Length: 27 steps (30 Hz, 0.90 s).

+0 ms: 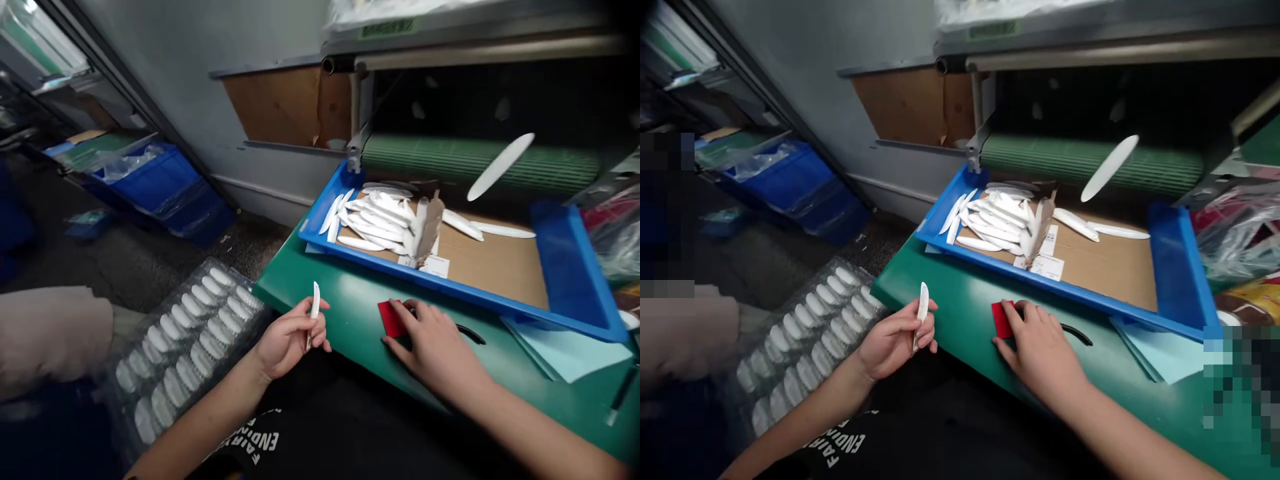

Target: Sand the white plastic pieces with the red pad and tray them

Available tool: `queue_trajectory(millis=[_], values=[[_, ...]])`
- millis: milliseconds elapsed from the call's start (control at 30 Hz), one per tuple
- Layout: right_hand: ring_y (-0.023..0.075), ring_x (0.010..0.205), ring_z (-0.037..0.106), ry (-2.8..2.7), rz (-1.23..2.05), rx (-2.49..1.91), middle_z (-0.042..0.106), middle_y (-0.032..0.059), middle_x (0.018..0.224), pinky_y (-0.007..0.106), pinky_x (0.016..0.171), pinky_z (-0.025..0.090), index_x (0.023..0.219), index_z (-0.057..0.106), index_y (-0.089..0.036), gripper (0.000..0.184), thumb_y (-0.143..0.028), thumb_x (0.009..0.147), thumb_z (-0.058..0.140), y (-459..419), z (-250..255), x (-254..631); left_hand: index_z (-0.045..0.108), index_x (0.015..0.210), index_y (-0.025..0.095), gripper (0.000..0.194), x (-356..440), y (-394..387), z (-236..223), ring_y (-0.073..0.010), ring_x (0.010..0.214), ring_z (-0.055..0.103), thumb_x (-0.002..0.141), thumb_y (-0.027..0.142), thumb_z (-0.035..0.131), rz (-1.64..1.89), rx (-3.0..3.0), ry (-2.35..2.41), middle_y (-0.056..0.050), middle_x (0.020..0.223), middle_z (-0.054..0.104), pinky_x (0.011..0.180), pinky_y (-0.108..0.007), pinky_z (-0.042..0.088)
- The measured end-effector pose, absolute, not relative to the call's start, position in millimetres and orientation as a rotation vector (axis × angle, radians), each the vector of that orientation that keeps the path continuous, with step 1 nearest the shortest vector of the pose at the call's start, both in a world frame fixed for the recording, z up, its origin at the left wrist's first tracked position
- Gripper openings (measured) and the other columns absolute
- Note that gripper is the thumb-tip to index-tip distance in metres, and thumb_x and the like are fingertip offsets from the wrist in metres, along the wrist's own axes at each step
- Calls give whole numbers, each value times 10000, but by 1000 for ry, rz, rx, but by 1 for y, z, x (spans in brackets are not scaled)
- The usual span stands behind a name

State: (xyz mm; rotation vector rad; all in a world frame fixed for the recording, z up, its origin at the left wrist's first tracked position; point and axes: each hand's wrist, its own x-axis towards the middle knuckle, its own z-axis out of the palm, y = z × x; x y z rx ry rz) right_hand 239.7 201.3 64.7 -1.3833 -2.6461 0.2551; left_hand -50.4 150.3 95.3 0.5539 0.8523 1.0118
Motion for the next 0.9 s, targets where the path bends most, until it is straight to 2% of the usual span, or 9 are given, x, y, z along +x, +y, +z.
queue_trajectory(millis=[100, 167, 267, 400, 467, 567, 700, 800, 900], values=[[368, 1014, 564, -2757, 250, -1343, 596, 195, 1171, 514, 926, 477, 1514, 486, -95, 588, -288, 962, 541, 209, 69, 231, 609, 1070, 183, 295, -52, 132, 81, -68, 454, 336, 1034, 461, 515, 1005, 532, 853, 77, 610, 397, 642, -326, 564], [357, 1032, 564, -2783, 336, -1325, 590, 176, 1157, 488, 943, 478, 1529, 475, -109, 662, -249, 890, 574, 212, 70, 226, 618, 1045, 177, 379, -49, 127, 78, -66, 403, 344, 1055, 515, 448, 979, 593, 898, 67, 589, 456, 627, -351, 584], [354, 1097, 557, -2716, 470, -1313, 556, 167, 1179, 454, 956, 492, 1528, 471, -103, 727, -234, 823, 594, 213, 70, 221, 666, 989, 139, 377, -42, 124, 81, -117, 518, 552, 1016, 488, 528, 957, 682, 1026, -15, 713, 603, 693, -368, 616], [297, 1024, 601, -2541, 755, -1299, 512, 145, 1246, 396, 854, 532, 1503, 501, -146, 667, -252, 846, 555, 208, 69, 223, 693, 1086, 148, 352, -31, 125, 83, -113, 512, 526, 979, 461, 573, 875, 839, 1179, 12, 675, 566, 597, -295, 580], [294, 1048, 598, -2364, 933, -1239, 504, 133, 1268, 408, 903, 524, 1440, 557, -171, 608, -277, 841, 580, 204, 72, 225, 667, 1165, 171, 351, -24, 126, 82, -112, 488, 512, 983, 448, 553, 828, 911, 1209, 29, 646, 560, 555, -268, 542], [290, 1090, 595, -1840, 1498, -1058, 559, 118, 1246, 404, 970, 505, 1371, 589, -182, 566, -299, 820, 645, 200, 83, 225, 652, 1130, 190, 342, -13, 129, 83, -105, 476, 483, 983, 487, 567, 843, 1034, 1307, 48, 628, 526, 508, -235, 465], [258, 875, 644, -942, 2300, -622, 652, 140, 1070, 348, 779, 549, 1161, 676, -102, 421, -362, 861, 536, 198, 96, 224, 670, 1112, 221, 371, 2, 140, 96, -118, 578, 535, 931, 545, 677, 899, 1287, 1537, 30, 708, 578, 557, -236, 452], [254, 809, 651, -708, 2422, -491, 665, 145, 1012, 315, 684, 546, 1084, 684, -98, 393, -368, 873, 490, 198, 98, 225, 665, 1215, 243, 446, 12, 151, 105, -128, 618, 565, 888, 536, 742, 906, 1317, 1575, 23, 745, 614, 586, -239, 467], [252, 775, 647, -690, 2456, -451, 667, 133, 1016, 324, 677, 544, 1165, 635, -124, 396, -358, 871, 508, 199, 96, 226, 673, 1136, 192, 449, 17, 161, 106, -107, 499, 501, 879, 552, 748, 942, 1129, 1433, 30, 649, 583, 484, -231, 440]])
